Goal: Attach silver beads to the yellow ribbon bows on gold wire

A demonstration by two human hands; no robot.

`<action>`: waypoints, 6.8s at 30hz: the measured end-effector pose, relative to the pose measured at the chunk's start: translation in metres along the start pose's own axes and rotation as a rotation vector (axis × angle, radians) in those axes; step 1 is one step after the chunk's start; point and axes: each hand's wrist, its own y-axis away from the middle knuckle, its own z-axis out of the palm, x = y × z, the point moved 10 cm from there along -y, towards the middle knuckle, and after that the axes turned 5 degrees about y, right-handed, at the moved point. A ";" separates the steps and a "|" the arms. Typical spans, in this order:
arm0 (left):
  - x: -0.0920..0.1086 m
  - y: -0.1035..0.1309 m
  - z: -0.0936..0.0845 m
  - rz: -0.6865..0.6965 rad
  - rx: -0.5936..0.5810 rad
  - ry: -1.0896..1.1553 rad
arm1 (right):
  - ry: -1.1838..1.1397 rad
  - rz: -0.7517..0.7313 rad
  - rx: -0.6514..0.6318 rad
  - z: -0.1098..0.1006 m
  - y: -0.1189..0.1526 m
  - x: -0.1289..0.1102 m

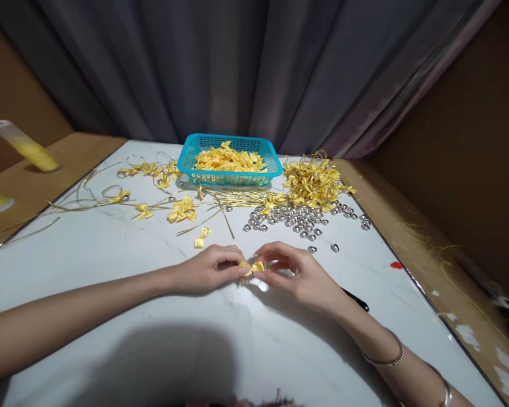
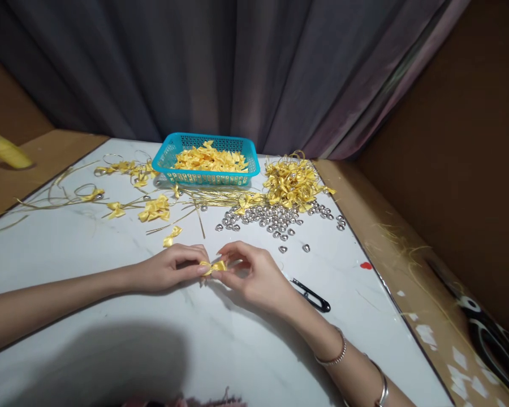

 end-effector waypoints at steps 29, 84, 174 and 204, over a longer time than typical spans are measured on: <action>0.002 0.000 0.004 0.036 -0.075 0.060 | 0.231 -0.372 0.038 0.004 0.012 -0.034; -0.004 0.000 0.003 -0.029 -0.048 0.062 | 0.174 -0.374 0.034 0.002 0.010 -0.031; -0.018 0.007 -0.014 -0.193 0.358 0.467 | -0.183 0.240 0.017 0.011 0.012 0.013; -0.008 0.008 -0.018 -0.114 0.393 0.287 | -0.222 0.280 0.019 0.010 0.013 0.016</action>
